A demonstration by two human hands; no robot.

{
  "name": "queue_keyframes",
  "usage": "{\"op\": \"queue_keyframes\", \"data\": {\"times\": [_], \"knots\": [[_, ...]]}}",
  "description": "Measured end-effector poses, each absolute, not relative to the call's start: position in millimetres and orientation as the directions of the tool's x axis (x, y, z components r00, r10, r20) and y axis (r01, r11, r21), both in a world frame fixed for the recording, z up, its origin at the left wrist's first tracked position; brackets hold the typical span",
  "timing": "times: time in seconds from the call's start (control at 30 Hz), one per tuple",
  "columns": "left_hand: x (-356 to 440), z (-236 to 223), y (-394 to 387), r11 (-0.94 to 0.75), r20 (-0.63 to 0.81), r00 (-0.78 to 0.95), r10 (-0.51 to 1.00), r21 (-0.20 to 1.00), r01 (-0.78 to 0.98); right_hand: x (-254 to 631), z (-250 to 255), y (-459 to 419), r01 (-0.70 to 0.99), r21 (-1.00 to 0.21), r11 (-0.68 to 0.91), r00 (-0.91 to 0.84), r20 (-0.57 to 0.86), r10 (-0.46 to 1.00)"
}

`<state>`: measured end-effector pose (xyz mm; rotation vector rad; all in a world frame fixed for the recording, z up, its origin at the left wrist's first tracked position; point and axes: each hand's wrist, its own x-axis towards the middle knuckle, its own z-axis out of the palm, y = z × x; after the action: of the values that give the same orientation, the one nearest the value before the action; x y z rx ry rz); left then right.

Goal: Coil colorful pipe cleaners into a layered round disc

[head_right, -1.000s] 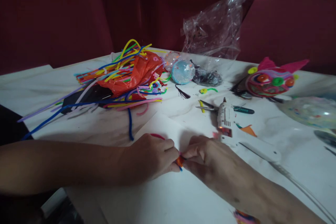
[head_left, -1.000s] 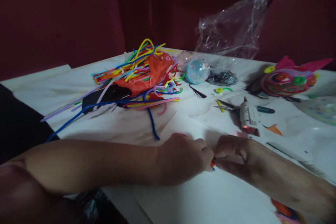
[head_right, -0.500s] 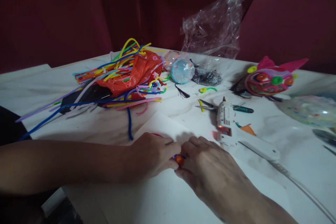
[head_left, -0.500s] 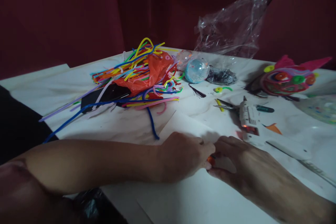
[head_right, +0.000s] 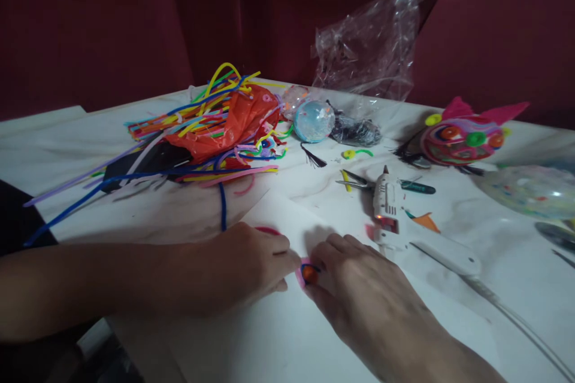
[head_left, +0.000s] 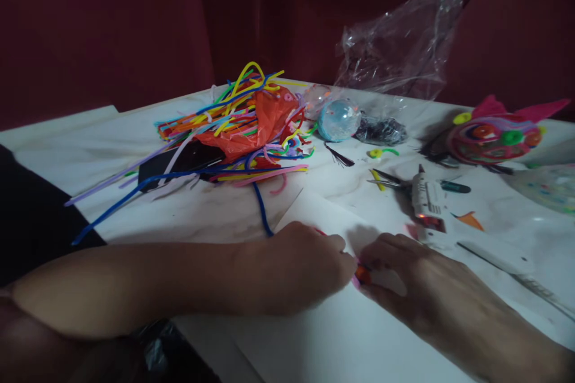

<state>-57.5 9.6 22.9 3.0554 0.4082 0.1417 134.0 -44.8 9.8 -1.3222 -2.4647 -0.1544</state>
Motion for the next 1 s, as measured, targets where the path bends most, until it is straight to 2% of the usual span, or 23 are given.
{"op": "queue_keyframes", "data": {"times": [0.13, 0.3, 0.43, 0.6, 0.83, 1.0], "knots": [[-58.8, 29.5, 4.0, -0.978, 0.083, 0.978, 0.193, -0.067, 0.199, 133.3, 9.8, -47.0, 0.834, -0.084, 0.546, -0.491, 0.338, 0.803], [-58.1, 25.0, 1.3, -0.977, 0.093, 0.986, 0.141, -0.147, 0.154, 136.2, 5.5, -46.4, 0.83, -0.113, 0.546, -0.49, 0.319, 0.811], [-59.7, 21.2, -1.5, -0.975, 0.119, 0.984, 0.13, -0.167, 0.149, 136.4, 2.5, -45.4, 0.835, -0.133, 0.533, -0.473, 0.321, 0.821], [-59.6, 19.9, -3.6, -0.978, 0.109, 0.987, 0.119, -0.156, 0.135, 134.4, 3.3, -48.0, 0.827, -0.076, 0.558, -0.489, 0.394, 0.778], [-58.2, 18.4, -3.3, -0.982, 0.111, 0.985, 0.131, -0.12, 0.145, 135.2, 7.7, -48.7, 0.809, 0.022, 0.587, -0.547, 0.392, 0.74], [-58.4, 18.2, -3.2, -0.983, 0.109, 0.986, 0.125, -0.118, 0.138, 135.0, 8.1, -49.8, 0.813, 0.012, 0.582, -0.543, 0.377, 0.75]]}}
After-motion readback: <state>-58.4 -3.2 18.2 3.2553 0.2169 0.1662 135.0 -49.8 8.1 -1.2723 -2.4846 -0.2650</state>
